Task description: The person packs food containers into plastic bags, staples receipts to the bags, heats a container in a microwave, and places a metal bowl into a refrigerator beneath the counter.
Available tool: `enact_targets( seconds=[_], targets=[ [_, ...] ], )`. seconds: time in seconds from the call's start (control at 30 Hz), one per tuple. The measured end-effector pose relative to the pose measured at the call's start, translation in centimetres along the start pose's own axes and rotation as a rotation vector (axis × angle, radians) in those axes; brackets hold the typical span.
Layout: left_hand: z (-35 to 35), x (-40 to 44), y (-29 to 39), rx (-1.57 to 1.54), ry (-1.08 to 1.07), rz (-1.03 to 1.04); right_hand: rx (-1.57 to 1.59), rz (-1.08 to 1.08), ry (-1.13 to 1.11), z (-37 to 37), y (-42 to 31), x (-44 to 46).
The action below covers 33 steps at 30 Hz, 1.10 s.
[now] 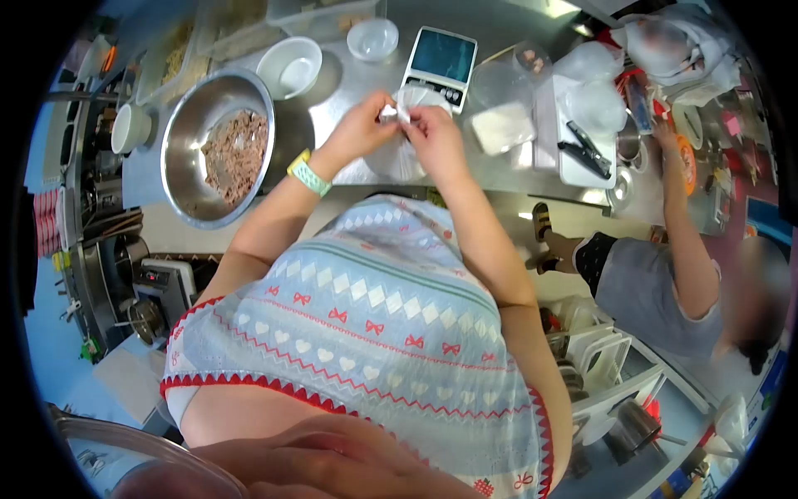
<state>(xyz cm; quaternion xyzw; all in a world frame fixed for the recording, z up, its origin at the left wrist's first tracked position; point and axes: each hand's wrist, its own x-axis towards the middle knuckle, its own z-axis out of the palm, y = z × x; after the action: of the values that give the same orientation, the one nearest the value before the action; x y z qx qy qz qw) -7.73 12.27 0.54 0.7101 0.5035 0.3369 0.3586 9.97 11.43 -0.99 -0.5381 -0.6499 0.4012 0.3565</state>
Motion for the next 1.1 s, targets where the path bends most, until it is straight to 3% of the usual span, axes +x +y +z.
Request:
enact_targets(
  seconds=[0.03, 0.07, 0.1, 0.17, 0.27, 0.37, 0.47, 0.5, 0.57, 0.6, 0.63, 0.7, 0.73, 0.8, 0.83, 0.9, 0.93, 0.97, 1.0, 1.03, 1.07, 1.1],
  targets=[
    [0.5, -0.4, 0.0, 0.057, 0.157, 0.195, -0.103, -0.247, 0.031, -0.2, 0.1, 0.2],
    [0.7, -1.2, 0.4, 0.264, 0.206, 0.240, -0.217, -0.315, 0.034, -0.4, -1.0, 0.1],
    [1.1, -1.8, 0.5, 0.266, 0.220, 0.257, -0.334, -0.385, 0.036, -0.8, -2.2, 0.2],
    [1.7, -2.5, 0.7, 0.164, 0.205, 0.096, -0.451, -0.390, -0.065, -2.7, -3.4, 0.3],
    [1.4, -2.8, 1.3, 0.133, 0.164, 0.038, -0.600, -0.381, -0.253, -4.8, -2.8, 1.4],
    [0.5, -2.6, 1.7, 0.223, 0.152, 0.104, -0.648, -0.382, -0.319, -6.6, -1.9, 2.2],
    [-0.5, -3.4, 1.4, 0.289, 0.160, 0.060, -0.431, -0.033, 0.006, -9.1, -0.4, 2.4],
    [-0.6, -4.1, 1.3, 0.320, 0.157, 0.027, -0.439, -0.038, 0.010, -10.2, 0.5, 2.7],
    [-1.1, -5.5, 1.8, 0.273, 0.254, 0.027, -0.011, 0.491, -0.274, -12.3, 1.7, 3.6],
    [-1.2, -6.0, 2.0, 0.229, 0.347, 0.022, 0.039, 0.442, -0.312, -13.4, 1.8, 5.1],
    [-1.2, -6.3, 2.0, 0.227, 0.355, 0.026, 0.086, 0.223, -0.141, -14.3, 1.8, 7.4],
    [-0.8, -7.0, 2.1, 0.285, 0.572, 0.011, 0.093, -0.181, 0.179, -15.8, -1.3, 13.5],
    [-0.6, -7.4, 2.4, 0.284, 0.576, 0.010, -0.059, -0.219, 0.324, -16.4, -5.5, 16.2],
    [0.0, -8.2, 3.0, -0.195, 0.587, -0.289, -0.223, -0.498, 0.405, -17.0, -8.2, 24.9],
    [0.3, -8.4, 3.5, -0.193, 0.598, -0.286, -0.343, -0.486, 0.406, -17.1, -8.8, 29.0],
    [0.9, -9.0, 4.2, -0.189, 0.640, -0.281, -0.706, -0.193, 0.313, -16.8, -8.7, 37.5],
    [1.2, -9.4, 4.0, -0.178, 0.644, -0.305, -0.702, -0.204, 0.315, -16.7, -8.6, 40.3],
    [1.3, -9.6, 4.2, -0.174, 0.655, -0.302, -0.801, -0.063, 0.198, -16.5, -8.4, 42.6],
    [1.4, -9.8, 4.5, 0.037, 0.666, -0.293, -0.897, 0.080, 0.077, -16.3, -7.9, 44.2],
    [1.4, -9.7, 4.5, 0.247, 0.673, -0.283, -0.895, 0.070, 0.076, -16.2, -7.1, 45.4],
    [1.4, -9.5, 4.3, 0.250, 0.683, -0.284, -0.843, 0.088, 0.118, -16.3, -6.2, 46.5],
    [1.4, -9.3, 4.1, 0.002, 0.727, -0.321, -0.790, 0.107, 0.157, -16.5, -5.6, 47.2]
  ],
)
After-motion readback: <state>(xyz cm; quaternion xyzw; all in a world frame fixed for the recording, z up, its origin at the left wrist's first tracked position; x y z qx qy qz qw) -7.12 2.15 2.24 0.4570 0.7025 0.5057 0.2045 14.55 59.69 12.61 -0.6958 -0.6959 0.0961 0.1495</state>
